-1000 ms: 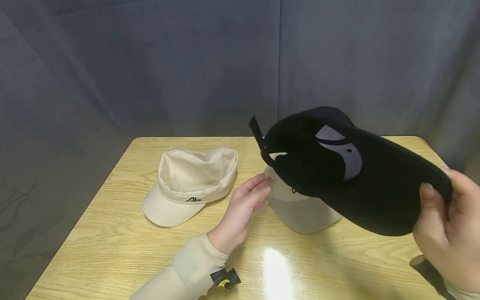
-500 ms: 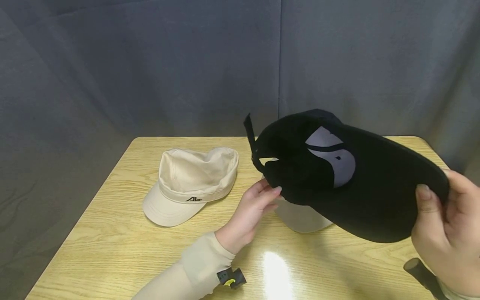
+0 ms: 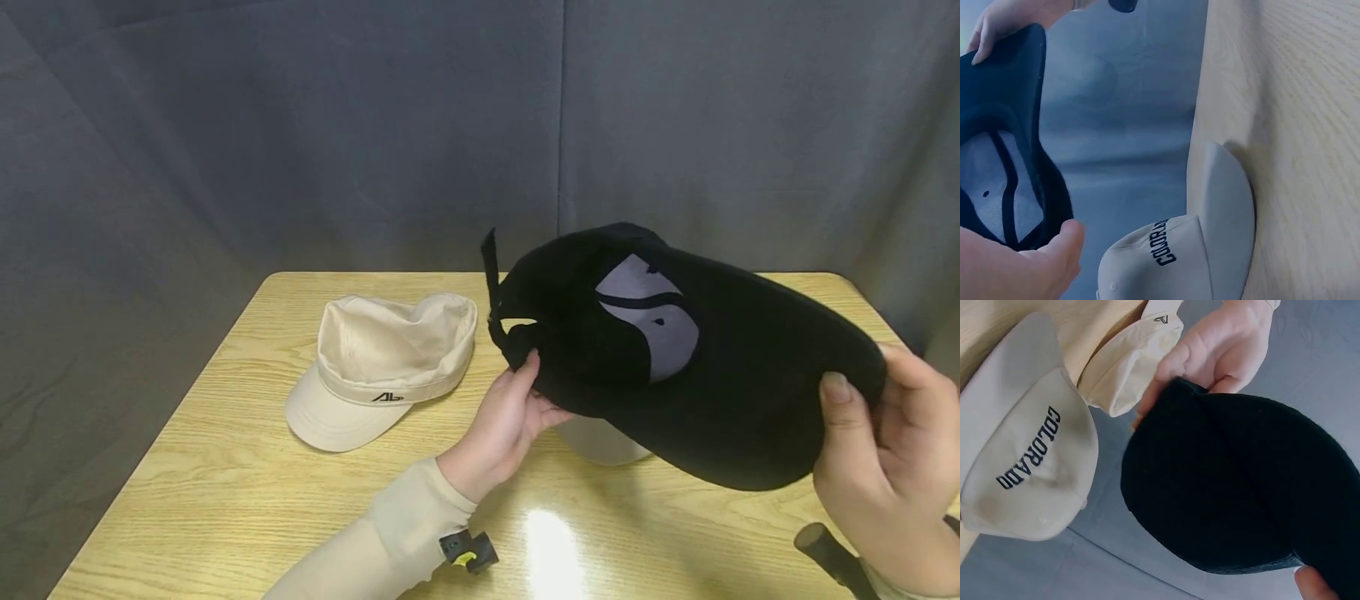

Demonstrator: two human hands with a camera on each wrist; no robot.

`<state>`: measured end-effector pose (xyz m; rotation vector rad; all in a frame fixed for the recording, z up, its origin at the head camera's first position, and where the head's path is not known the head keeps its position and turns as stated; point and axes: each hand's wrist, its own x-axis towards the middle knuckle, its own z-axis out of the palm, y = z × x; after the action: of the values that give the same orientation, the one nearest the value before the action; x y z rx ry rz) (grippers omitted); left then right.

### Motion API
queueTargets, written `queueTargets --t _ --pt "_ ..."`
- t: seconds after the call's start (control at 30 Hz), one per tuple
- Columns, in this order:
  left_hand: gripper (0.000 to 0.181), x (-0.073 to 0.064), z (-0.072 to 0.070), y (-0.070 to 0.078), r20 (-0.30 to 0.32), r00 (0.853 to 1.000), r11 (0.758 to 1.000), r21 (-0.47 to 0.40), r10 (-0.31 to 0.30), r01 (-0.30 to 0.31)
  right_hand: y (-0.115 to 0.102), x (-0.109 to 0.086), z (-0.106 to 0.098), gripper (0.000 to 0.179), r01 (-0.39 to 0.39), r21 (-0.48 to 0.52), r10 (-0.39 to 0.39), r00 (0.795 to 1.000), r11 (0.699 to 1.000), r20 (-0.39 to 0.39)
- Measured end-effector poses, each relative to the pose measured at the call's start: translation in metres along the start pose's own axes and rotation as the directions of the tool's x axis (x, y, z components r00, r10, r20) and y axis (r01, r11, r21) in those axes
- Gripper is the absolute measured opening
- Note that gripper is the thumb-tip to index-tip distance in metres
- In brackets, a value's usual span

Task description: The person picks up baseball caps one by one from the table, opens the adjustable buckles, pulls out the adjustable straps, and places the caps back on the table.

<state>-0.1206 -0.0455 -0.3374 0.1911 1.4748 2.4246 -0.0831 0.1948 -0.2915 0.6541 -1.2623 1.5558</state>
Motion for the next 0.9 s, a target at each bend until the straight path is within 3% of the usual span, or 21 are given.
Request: queueTargets --t 0.13,0.3,0.47,0.7,0.77,0.9 --pt "0.050 -0.002 -0.005 0.009 0.005 1.000 0.999 -0.048 0.012 -0.012 -0.001 0.000 0.006 0.015 -0.015 0.134 0.011 0.999 0.991 0.033" --pt "0.050 -0.004 -0.011 0.019 -0.033 0.998 0.995 -0.079 0.055 -0.058 0.000 -0.005 0.003 0.017 -0.090 0.240 0.056 0.988 0.967 0.145" --pt "0.050 -0.007 -0.014 0.029 -0.048 0.995 0.990 -0.102 0.090 -0.095 0.008 -0.016 -0.011 0.026 -0.186 0.196 0.128 0.953 0.963 0.275" --pt "0.048 -0.011 -0.015 0.042 -0.095 0.989 0.988 -0.096 0.114 -0.123 0.014 -0.028 -0.022 0.034 -0.272 0.113 0.219 0.912 0.956 0.346" --pt "0.047 -0.012 -0.015 0.045 -0.098 0.989 0.987 -0.103 0.114 -0.124 0.015 -0.032 -0.024 0.035 -0.305 0.109 0.247 0.896 0.946 0.368" --pt "0.047 -0.014 -0.016 0.051 -0.098 0.989 0.985 -0.121 0.111 -0.123 0.016 -0.037 -0.026 0.037 -0.346 -0.004 0.316 0.852 0.938 0.417"
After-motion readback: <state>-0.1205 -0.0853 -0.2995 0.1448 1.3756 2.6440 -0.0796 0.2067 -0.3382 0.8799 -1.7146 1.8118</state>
